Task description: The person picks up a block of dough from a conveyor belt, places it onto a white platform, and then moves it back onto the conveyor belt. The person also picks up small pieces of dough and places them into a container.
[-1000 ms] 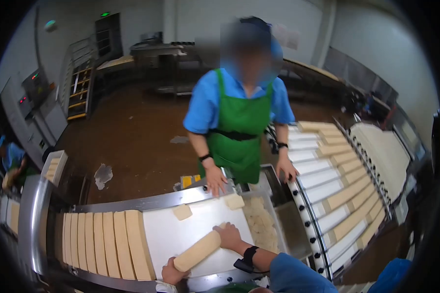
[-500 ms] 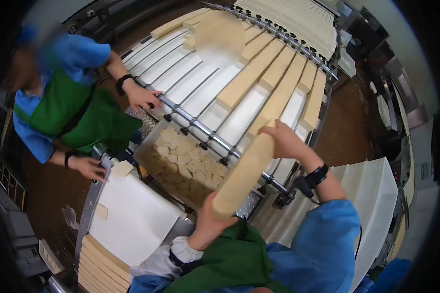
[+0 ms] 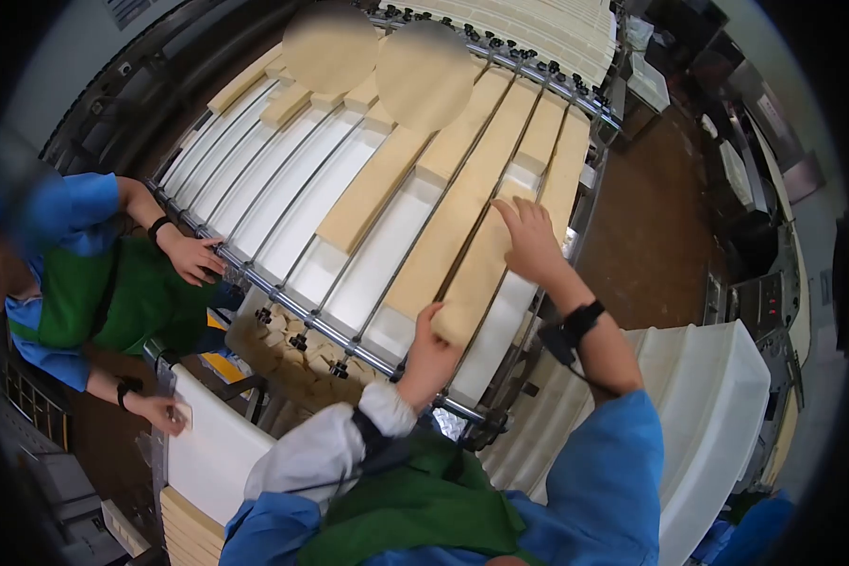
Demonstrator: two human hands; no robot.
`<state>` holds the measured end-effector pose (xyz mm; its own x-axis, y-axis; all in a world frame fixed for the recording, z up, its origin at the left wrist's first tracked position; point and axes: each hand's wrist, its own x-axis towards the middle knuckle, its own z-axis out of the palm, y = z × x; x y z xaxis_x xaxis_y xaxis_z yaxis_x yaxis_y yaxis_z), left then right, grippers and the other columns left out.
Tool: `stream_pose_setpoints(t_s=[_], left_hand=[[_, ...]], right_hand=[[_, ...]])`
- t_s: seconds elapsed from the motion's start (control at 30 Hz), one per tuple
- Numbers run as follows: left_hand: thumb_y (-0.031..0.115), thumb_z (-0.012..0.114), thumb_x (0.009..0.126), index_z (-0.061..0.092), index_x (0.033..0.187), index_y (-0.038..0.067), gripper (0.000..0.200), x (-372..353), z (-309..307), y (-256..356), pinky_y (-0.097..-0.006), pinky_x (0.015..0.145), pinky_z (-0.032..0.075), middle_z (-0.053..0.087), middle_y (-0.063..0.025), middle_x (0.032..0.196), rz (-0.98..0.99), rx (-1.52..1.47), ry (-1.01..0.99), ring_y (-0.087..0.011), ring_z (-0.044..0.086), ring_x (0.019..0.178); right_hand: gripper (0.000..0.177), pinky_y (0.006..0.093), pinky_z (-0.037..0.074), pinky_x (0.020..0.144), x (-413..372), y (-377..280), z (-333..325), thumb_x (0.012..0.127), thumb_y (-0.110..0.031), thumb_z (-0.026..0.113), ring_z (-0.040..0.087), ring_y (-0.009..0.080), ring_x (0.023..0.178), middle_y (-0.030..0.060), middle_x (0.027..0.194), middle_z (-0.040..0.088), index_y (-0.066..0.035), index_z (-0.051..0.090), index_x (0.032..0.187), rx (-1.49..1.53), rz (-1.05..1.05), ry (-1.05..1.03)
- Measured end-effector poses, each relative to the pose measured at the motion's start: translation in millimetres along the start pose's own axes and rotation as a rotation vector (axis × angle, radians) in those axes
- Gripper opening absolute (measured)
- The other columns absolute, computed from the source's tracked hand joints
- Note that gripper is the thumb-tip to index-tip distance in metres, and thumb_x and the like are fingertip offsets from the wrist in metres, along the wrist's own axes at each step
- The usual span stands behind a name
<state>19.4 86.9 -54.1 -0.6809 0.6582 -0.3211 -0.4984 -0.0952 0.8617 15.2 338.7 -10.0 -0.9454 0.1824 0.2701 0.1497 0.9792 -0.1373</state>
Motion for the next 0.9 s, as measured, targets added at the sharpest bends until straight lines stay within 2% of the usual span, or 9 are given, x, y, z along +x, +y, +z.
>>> stream_pose_setpoints(t_s=[0.03, 0.1, 0.3, 0.4, 0.47, 0.53, 0.67, 0.83, 0.9], left_hand=[[-0.003, 0.062, 0.081, 0.036, 0.127, 0.012, 0.055, 19.5, 7.3, -0.1, -0.0298, 0.064, 0.047, 0.061, -0.0078, 0.093, -0.039, 0.111, 0.033, -0.0153, 0.059, 0.079], [0.001, 0.064, 0.082, 0.043, 0.115, 0.011, 0.04, 62.5, 20.4, -21.3, -0.0319, 0.054, 0.042, 0.059, -0.0062, 0.075, 0.134, 0.471, 0.175, -0.0145, 0.055, 0.065], [0.008, 0.064, 0.084, 0.05, 0.089, 0.006, 0.014, 99.5, 43.1, -30.4, -0.0359, 0.058, 0.044, 0.055, -0.0118, 0.067, 0.251, 0.586, 0.381, -0.0236, 0.057, 0.063], [0.008, 0.053, 0.083, 0.053, 0.083, 0.005, 0.003, 90.3, 35.8, -46.6, -0.0405, 0.062, 0.045, 0.056, -0.0171, 0.07, 0.313, 0.636, 0.418, -0.0325, 0.056, 0.065], [0.01, 0.059, 0.072, 0.051, 0.08, 0.006, 0.012, 74.1, 21.3, -48.7, -0.0417, 0.062, 0.045, 0.057, -0.0167, 0.07, 0.126, 0.627, 0.38, -0.0332, 0.058, 0.068], [0.01, 0.06, 0.069, 0.052, 0.083, 0.007, 0.016, 44.8, 3.9, -40.4, -0.0417, 0.061, 0.045, 0.055, -0.0143, 0.068, 0.138, 0.619, 0.354, -0.0291, 0.058, 0.067], [0.01, 0.062, 0.073, 0.048, 0.091, 0.009, 0.022, -37.4, -52.4, 24.3, -0.0355, 0.056, 0.043, 0.053, -0.0085, 0.065, 0.149, 0.526, 0.167, -0.0211, 0.053, 0.061], [0.018, 0.067, 0.084, 0.047, 0.106, 0.008, 0.032, -117.8, -126.7, 49.3, -0.0317, 0.059, 0.046, 0.054, -0.0046, 0.075, 0.247, 0.274, 0.305, -0.0141, 0.054, 0.066], [0.019, 0.068, 0.085, 0.046, 0.112, 0.007, 0.037, -145.6, -148.7, 49.9, -0.0292, 0.064, 0.049, 0.055, -0.005, 0.083, 0.31, 0.288, 0.521, -0.0133, 0.056, 0.072]], right_hand=[[0.07, 0.0489, 0.034, 0.104, -8.4, -2.0, 3.1, 0.063, 0.005, 0.06, 0.043, 0.0417, 0.12, 0.0255, 0.124, 0.047, -0.009, 0.044, 0.13, 0.08, 0.015, 0.029], [0.058, 0.0471, 0.036, 0.103, -23.8, -15.5, 0.4, 0.067, 0.003, 0.059, 0.044, 0.042, 0.12, 0.0246, 0.125, 0.048, -0.006, 0.05, 0.124, 0.193, 0.027, 0.025], [0.053, 0.0476, 0.038, 0.102, -41.8, -33.7, -6.7, 0.069, -0.001, 0.063, 0.046, 0.0424, 0.118, 0.0224, 0.125, 0.05, -0.004, 0.051, 0.121, 0.44, 0.054, -0.011], [0.057, 0.0474, 0.033, 0.107, -35.8, -29.8, 8.3, 0.071, -0.003, 0.065, 0.039, 0.0418, 0.127, 0.0218, 0.135, 0.044, -0.005, 0.049, 0.126, 0.43, 0.058, -0.033], [0.069, 0.0534, 0.024, 0.111, -26.4, -41.8, 22.5, 0.071, -0.008, 0.067, 0.031, 0.0419, 0.134, 0.0227, 0.143, 0.035, -0.006, 0.04, 0.135, 0.298, 0.001, -0.066], [0.089, 0.0568, 0.018, 0.111, -19.6, -50.5, 36.1, 0.067, -0.017, 0.077, 0.027, 0.0419, 0.136, 0.0239, 0.146, 0.03, -0.006, 0.031, 0.142, 0.139, -0.032, -0.098], [0.101, 0.0581, 0.012, 0.114, -10.6, -46.1, 53.9, 0.063, -0.023, 0.082, 0.017, 0.0389, 0.142, 0.0214, 0.152, 0.023, -0.013, 0.026, 0.147, -0.073, 0.146, -0.171], [0.101, 0.0588, 0.01, 0.114, -0.1, -96.4, 28.6, 0.064, -0.016, 0.076, 0.014, 0.0391, 0.143, 0.0231, 0.153, 0.02, -0.011, 0.021, 0.149, -0.111, 0.217, -0.149], [0.094, 0.0601, 0.012, 0.113, 8.1, -121.6, 31.0, 0.063, -0.008, 0.071, 0.015, 0.042, 0.142, 0.024, 0.152, 0.02, -0.009, 0.028, 0.146, -0.059, 0.088, -0.051]])
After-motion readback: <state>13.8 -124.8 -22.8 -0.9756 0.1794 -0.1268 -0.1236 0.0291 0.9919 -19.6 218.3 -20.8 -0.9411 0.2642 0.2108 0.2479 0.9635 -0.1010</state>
